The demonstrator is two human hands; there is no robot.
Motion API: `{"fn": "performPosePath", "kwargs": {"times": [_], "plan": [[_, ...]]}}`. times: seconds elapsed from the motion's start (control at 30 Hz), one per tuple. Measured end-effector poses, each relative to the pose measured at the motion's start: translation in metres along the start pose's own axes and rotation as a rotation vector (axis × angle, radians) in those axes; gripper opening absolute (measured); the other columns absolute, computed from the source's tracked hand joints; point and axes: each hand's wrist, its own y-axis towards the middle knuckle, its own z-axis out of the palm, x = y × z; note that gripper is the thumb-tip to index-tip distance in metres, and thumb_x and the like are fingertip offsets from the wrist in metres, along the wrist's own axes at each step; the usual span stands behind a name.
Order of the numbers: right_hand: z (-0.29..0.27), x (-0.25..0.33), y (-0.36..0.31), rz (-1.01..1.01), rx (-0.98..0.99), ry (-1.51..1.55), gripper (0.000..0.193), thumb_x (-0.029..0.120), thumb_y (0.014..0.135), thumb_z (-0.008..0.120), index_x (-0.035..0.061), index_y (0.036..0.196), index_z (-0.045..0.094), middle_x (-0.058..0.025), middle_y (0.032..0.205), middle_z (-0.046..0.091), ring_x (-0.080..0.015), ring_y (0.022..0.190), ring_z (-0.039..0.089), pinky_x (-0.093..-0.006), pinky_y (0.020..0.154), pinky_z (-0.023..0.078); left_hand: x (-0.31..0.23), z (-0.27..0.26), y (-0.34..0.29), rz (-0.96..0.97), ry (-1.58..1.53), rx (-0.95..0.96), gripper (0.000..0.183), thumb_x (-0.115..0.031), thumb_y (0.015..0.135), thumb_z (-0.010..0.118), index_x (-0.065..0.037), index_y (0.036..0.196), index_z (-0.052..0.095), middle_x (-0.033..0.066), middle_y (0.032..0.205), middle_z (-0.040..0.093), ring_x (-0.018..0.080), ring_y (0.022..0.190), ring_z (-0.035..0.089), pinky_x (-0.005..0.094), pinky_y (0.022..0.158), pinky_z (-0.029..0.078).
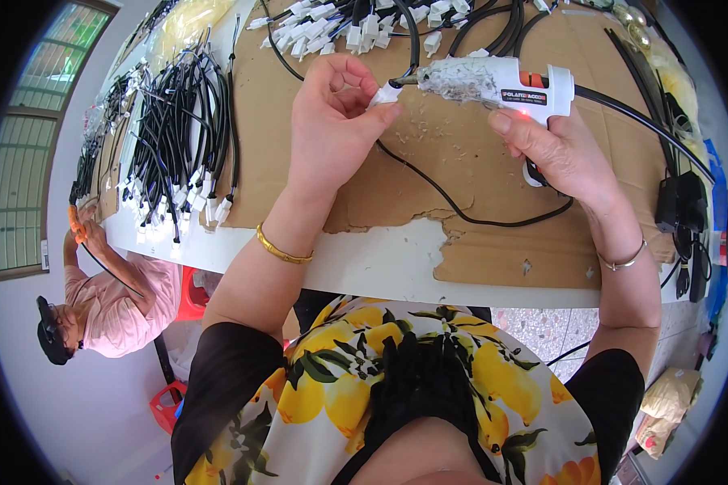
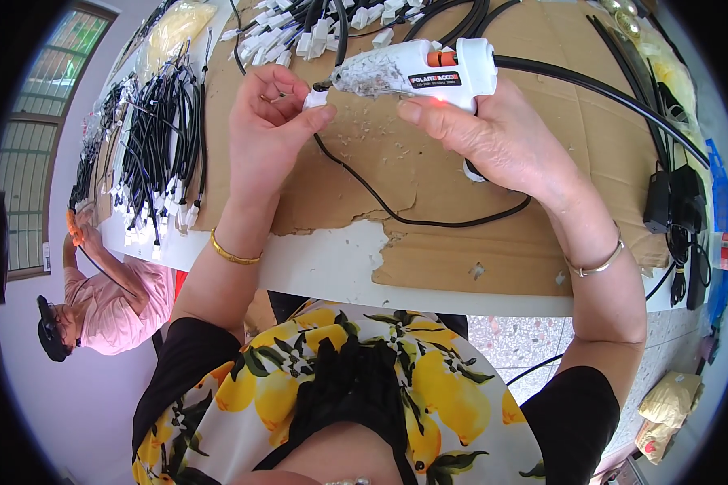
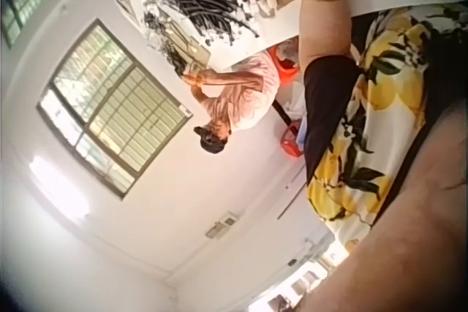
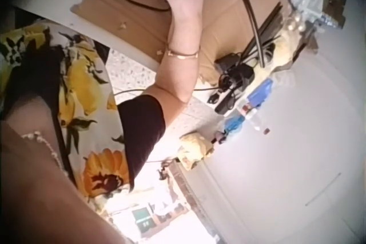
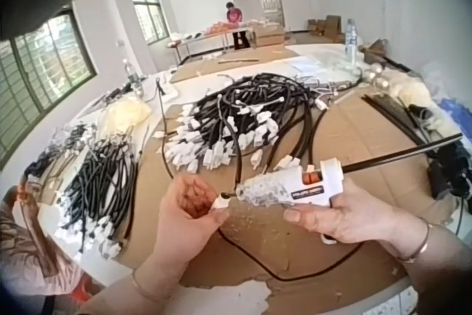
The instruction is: Assembling wiring harnesses by applying adhesive to connectors using a hot glue gun.
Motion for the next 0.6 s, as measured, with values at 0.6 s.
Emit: {"fn": "performPosePath", "kwargs": {"times": [0.6], "plan": [[-0.0022,-0.0010,-0.0019,-0.070,0.007,-0.138,0.037,0.029,0.077,0.065,0.0026,0.100,0.056,0.0017,0.079,0.055,-0.0056,0.070,0.045,-0.0205,0.061,0.039,-0.0065,-0.0066,0.0008,-0.239,-0.331,0.054,0.036,0.006,0.070,0.066,-0.001,0.096,0.042,0.0101,0.078,0.054,0.0215,0.068,0.062,0.0278,0.058,0.053]]}}
